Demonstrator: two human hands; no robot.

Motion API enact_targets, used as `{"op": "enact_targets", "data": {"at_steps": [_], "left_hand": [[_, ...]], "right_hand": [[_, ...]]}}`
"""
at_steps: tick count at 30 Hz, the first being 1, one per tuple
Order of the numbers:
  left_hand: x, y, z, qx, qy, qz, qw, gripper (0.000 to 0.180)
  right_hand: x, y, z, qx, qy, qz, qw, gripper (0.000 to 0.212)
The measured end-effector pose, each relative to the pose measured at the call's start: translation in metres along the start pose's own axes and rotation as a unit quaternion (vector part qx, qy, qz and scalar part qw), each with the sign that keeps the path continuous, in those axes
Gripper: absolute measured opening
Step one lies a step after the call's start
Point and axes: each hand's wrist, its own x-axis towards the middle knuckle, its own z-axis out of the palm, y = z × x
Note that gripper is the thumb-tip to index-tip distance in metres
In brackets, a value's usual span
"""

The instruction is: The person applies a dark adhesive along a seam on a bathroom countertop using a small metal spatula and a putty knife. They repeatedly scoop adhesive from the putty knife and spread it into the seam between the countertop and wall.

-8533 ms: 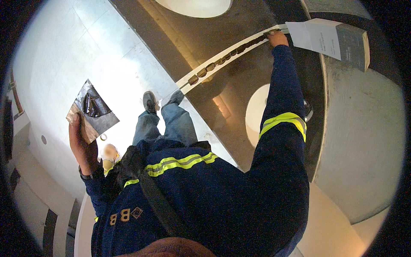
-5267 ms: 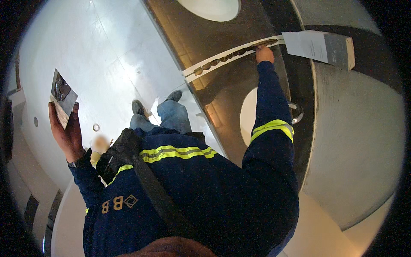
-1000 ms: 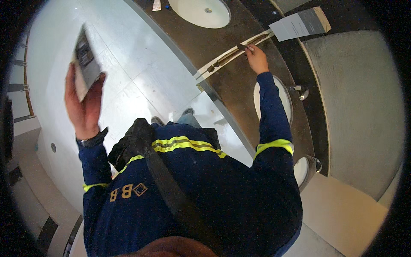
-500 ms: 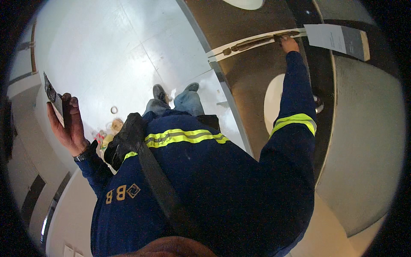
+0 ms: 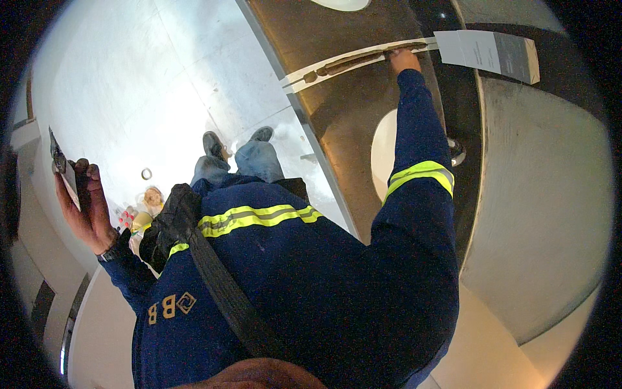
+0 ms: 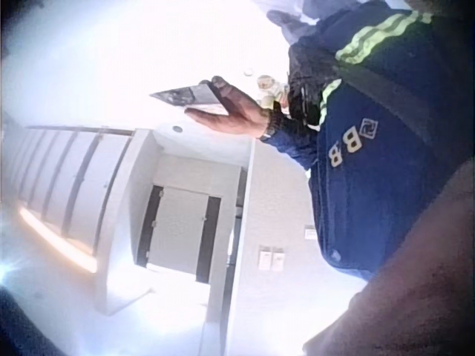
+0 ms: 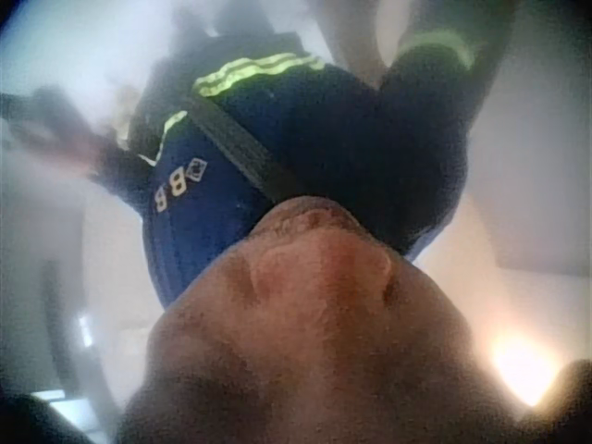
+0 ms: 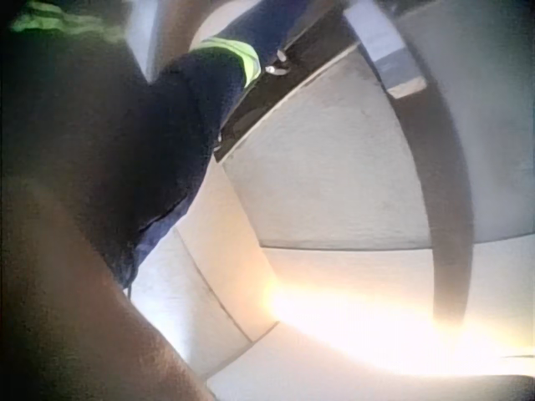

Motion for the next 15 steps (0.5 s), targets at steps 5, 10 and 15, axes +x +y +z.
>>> {"op": "enact_targets", "data": {"at_steps": [5,10,15], "left_hand": [[-0.002,0.001,-0.005,-0.028,-0.025,-0.019,0.999,0.028],[-0.002,0.006,-0.015,0.005,0.007,-0.011,1.000,0.029],[-0.009,0.020,-0.023,-0.034,0.015,-0.021,0.999,0.030]], "right_hand": [[0.020,-0.007,0.011,-0.037,-0.013,-0.035,0.999,0.042],[0.035,-0.011,0.027,-0.036,-0.049,-0.025,0.998,0.047],[0.037,-0.017,0.031,-0.046,-0.076,-0.057,0.994,0.048]]}}
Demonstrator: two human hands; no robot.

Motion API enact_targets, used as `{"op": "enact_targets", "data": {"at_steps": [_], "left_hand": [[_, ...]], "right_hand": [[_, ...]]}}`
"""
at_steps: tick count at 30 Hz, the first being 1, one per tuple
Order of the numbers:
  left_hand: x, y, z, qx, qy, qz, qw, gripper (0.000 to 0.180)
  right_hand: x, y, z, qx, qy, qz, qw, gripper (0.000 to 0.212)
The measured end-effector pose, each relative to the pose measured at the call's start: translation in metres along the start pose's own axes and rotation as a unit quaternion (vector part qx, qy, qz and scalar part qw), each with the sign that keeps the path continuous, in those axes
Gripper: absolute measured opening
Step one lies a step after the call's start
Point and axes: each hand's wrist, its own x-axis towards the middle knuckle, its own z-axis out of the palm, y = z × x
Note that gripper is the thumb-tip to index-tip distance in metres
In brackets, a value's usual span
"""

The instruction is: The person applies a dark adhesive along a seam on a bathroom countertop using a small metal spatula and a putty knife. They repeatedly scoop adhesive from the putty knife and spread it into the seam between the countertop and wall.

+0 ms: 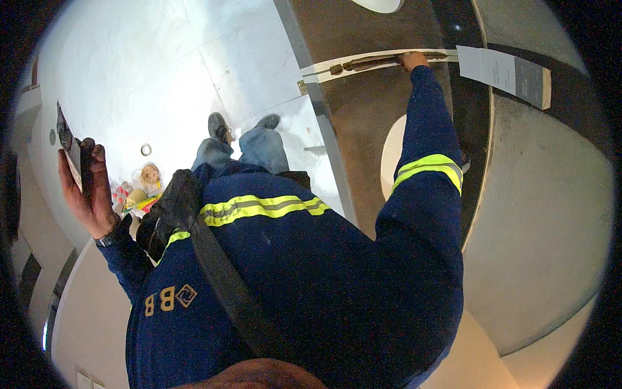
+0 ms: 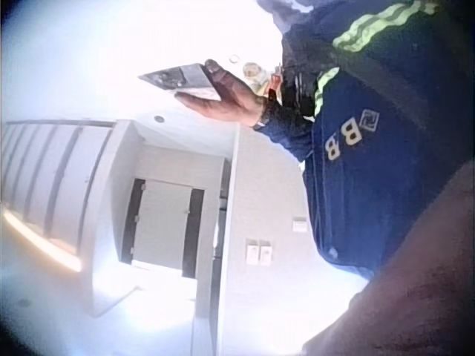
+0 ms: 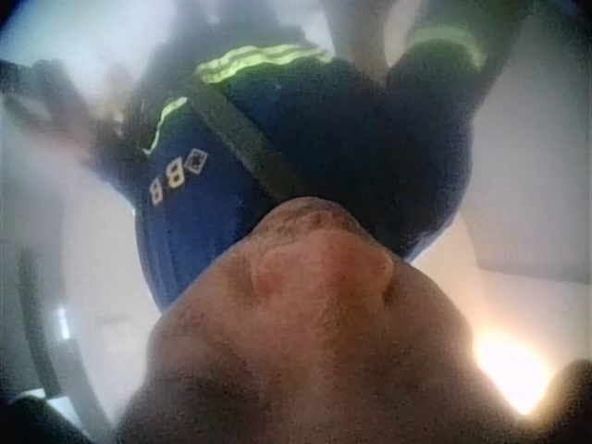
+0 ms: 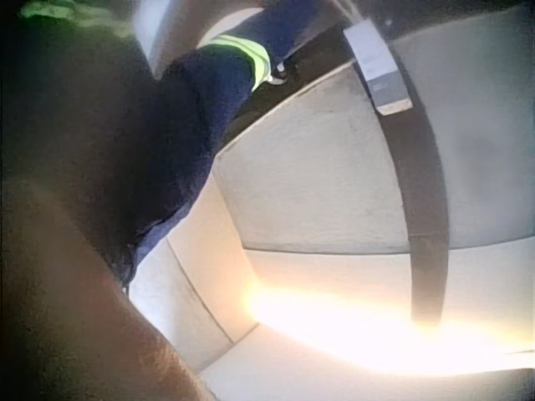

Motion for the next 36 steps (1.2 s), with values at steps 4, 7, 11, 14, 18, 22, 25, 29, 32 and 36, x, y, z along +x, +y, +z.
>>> {"op": "enact_targets", "data": {"at_steps": [4,7,11,14,18,22,25,29,32,36], "left_hand": [[0.009,-0.001,-0.011,-0.015,-0.008,-0.010,1.000,0.030],[0.012,0.000,-0.019,-0.005,-0.010,-0.005,1.000,0.031],[0.011,0.008,-0.029,0.007,-0.020,0.002,1.000,0.031],[0.011,0.011,-0.034,-0.017,-0.028,-0.008,0.999,0.030],[0.013,0.015,-0.040,-0.038,-0.055,-0.015,0.998,0.031],[0.014,0.019,-0.047,-0.045,-0.061,-0.019,0.997,0.031],[0.018,0.019,-0.054,-0.054,-0.079,-0.020,0.995,0.032],[0.020,0.020,-0.061,-0.032,-0.073,-0.004,0.997,0.033],[0.023,0.022,-0.063,-0.048,-0.102,-0.008,0.994,0.033],[0.024,0.025,-0.065,-0.064,-0.046,-0.010,0.997,0.031]], "right_hand": [[0.002,-0.011,0.005,0.030,-0.062,0.007,0.998,0.051],[0.000,-0.021,0.010,0.045,-0.091,0.018,0.995,0.049],[-0.017,-0.037,0.004,0.047,-0.096,0.011,0.994,0.047],[-0.031,-0.052,-0.006,0.081,-0.120,-0.028,0.989,0.048],[-0.047,-0.074,-0.004,0.072,-0.072,-0.046,0.994,0.047],[-0.058,-0.092,0.004,0.068,-0.075,-0.020,0.995,0.045],[-0.066,-0.103,0.007,0.071,-0.063,-0.026,0.995,0.046],[-0.079,-0.120,0.011,0.041,-0.056,-0.069,0.995,0.049],[-0.089,-0.132,0.010,0.049,-0.062,-0.069,0.995,0.048],[-0.104,-0.147,0.003,0.010,-0.062,-0.137,0.989,0.042]]}}
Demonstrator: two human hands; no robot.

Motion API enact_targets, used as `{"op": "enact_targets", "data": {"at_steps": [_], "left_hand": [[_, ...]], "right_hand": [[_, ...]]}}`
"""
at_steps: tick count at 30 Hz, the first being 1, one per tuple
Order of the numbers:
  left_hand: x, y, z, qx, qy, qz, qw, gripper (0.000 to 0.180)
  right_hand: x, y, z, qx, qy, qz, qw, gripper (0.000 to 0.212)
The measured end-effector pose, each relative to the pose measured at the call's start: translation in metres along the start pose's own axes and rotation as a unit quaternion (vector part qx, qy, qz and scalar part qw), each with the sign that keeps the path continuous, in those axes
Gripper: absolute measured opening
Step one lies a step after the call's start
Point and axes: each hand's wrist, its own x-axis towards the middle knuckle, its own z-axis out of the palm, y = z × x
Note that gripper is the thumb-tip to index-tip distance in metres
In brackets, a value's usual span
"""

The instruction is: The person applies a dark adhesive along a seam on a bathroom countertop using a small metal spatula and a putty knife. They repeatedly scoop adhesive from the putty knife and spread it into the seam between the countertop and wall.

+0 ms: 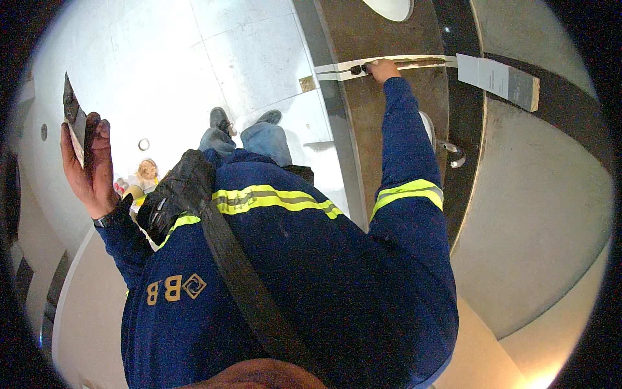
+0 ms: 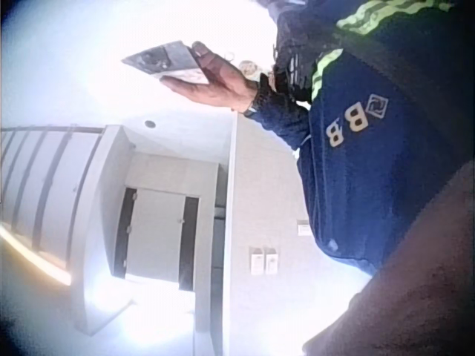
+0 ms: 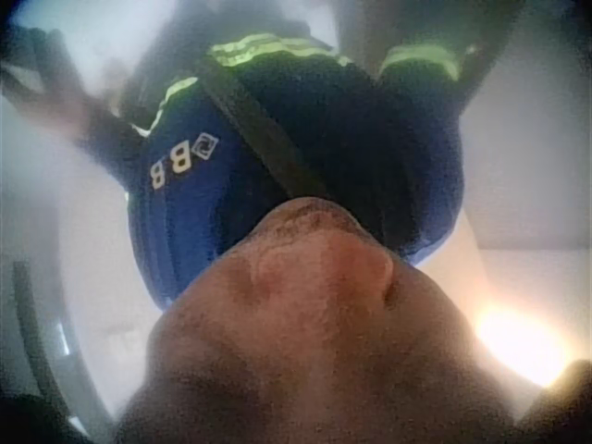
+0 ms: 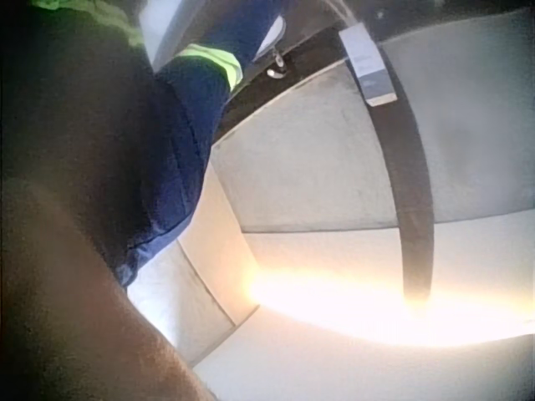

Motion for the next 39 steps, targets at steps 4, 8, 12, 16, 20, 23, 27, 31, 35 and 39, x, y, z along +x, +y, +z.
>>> {"op": "enact_targets", "data": {"at_steps": [4,8,12,16,20,23,27,31,35,39], "left_hand": [[0.004,0.002,-0.007,-0.005,-0.037,-0.005,0.999,0.032],[0.007,0.004,-0.016,0.010,-0.049,0.001,0.999,0.033],[0.009,0.003,-0.016,0.004,-0.028,0.007,1.000,0.033],[0.010,0.000,-0.013,0.004,0.011,0.023,1.000,0.033],[0.014,0.000,-0.016,-0.003,0.008,0.024,1.000,0.033],[0.014,0.002,-0.018,-0.022,-0.005,0.009,1.000,0.033],[0.013,0.003,-0.018,0.001,-0.005,0.013,1.000,0.033],[0.005,-0.001,-0.013,0.003,-0.027,0.016,1.000,0.033],[-0.007,-0.007,-0.005,-0.011,-0.069,0.002,0.998,0.033],[-0.014,-0.014,0.009,-0.005,-0.082,0.017,0.996,0.034]], "right_hand": [[-0.011,-0.017,-0.001,-0.007,0.026,0.015,1.000,0.042],[-0.012,-0.023,0.001,0.022,0.005,0.036,0.999,0.045],[-0.008,-0.022,0.015,0.034,0.028,0.038,0.998,0.042],[-0.007,-0.023,0.025,0.076,0.008,0.077,0.994,0.047],[-0.014,-0.034,0.021,0.058,0.012,0.052,0.997,0.046],[-0.029,-0.037,0.016,0.039,0.050,0.046,0.997,0.045],[-0.057,-0.021,0.019,0.122,0.154,0.046,0.979,0.038],[-0.089,-0.002,0.041,0.339,0.177,0.077,0.921,0.031],[-0.113,0.000,0.071,0.611,0.138,0.110,0.771,0.021],[-0.120,-0.006,0.083,0.751,0.099,0.125,0.641,0.023]]}}
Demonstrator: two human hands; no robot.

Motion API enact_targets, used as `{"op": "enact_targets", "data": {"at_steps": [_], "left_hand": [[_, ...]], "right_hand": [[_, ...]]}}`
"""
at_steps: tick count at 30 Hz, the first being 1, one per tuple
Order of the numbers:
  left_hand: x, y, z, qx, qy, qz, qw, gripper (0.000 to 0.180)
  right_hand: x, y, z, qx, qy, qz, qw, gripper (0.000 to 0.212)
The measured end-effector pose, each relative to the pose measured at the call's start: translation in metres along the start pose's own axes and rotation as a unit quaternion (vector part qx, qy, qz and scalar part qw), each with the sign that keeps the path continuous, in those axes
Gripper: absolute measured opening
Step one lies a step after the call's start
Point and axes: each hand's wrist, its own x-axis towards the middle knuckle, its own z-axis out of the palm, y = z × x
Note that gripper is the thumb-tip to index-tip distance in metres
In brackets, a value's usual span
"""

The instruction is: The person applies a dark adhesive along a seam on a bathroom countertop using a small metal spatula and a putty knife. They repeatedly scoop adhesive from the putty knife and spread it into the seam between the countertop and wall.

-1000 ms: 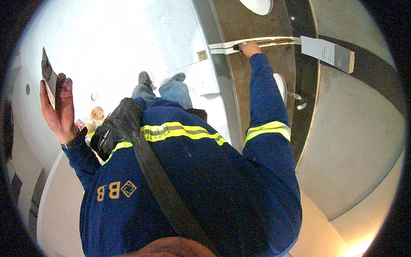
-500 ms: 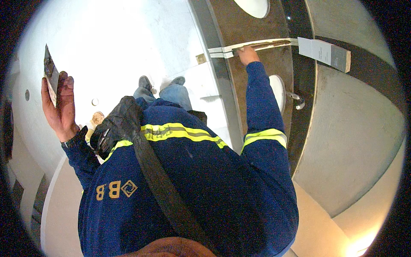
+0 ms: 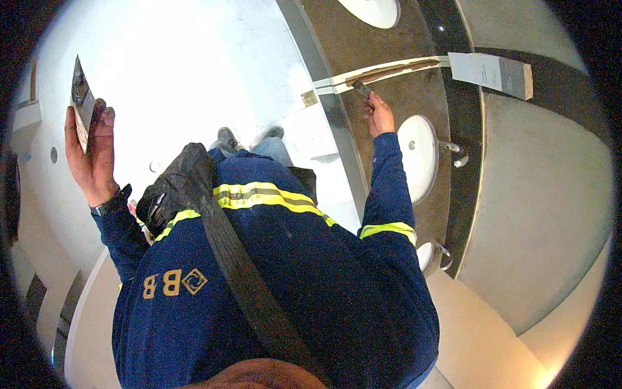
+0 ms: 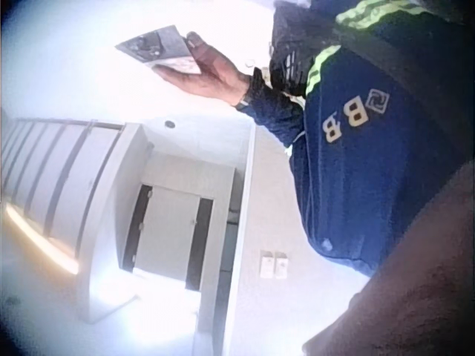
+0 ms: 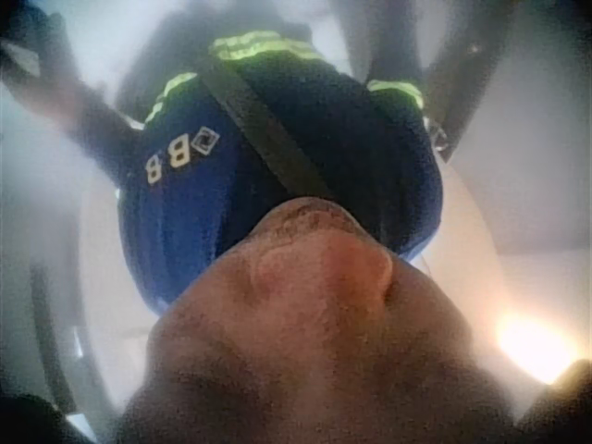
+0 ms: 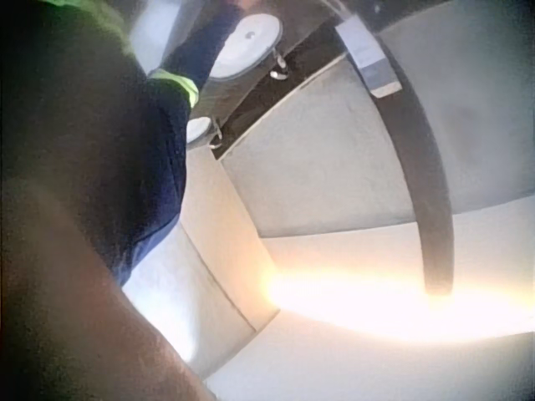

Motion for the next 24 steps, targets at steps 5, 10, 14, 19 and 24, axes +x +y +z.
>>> {"op": "enact_targets", "data": {"at_steps": [5,10,14,19,24], "left_hand": [[0.001,-0.009,0.023,0.000,-0.035,-0.006,0.999,0.034],[-0.003,-0.017,0.033,0.015,-0.048,-0.005,0.999,0.034],[-0.002,-0.021,0.034,0.014,-0.065,-0.006,0.998,0.035],[0.001,-0.023,0.038,0.018,-0.056,-0.006,0.998,0.035],[0.005,-0.024,0.042,0.015,-0.024,-0.011,1.000,0.034]], "right_hand": [[-0.007,0.000,0.020,-0.298,0.056,-0.159,0.939,0.031],[-0.018,0.000,0.038,-0.410,0.061,-0.320,0.852,0.028],[-0.012,0.008,0.048,-0.437,0.099,-0.340,0.827,0.029],[-0.008,0.017,0.051,-0.536,0.110,-0.301,0.781,0.032],[-0.014,-0.011,0.045,-0.653,0.036,-0.236,0.719,0.034]]}}
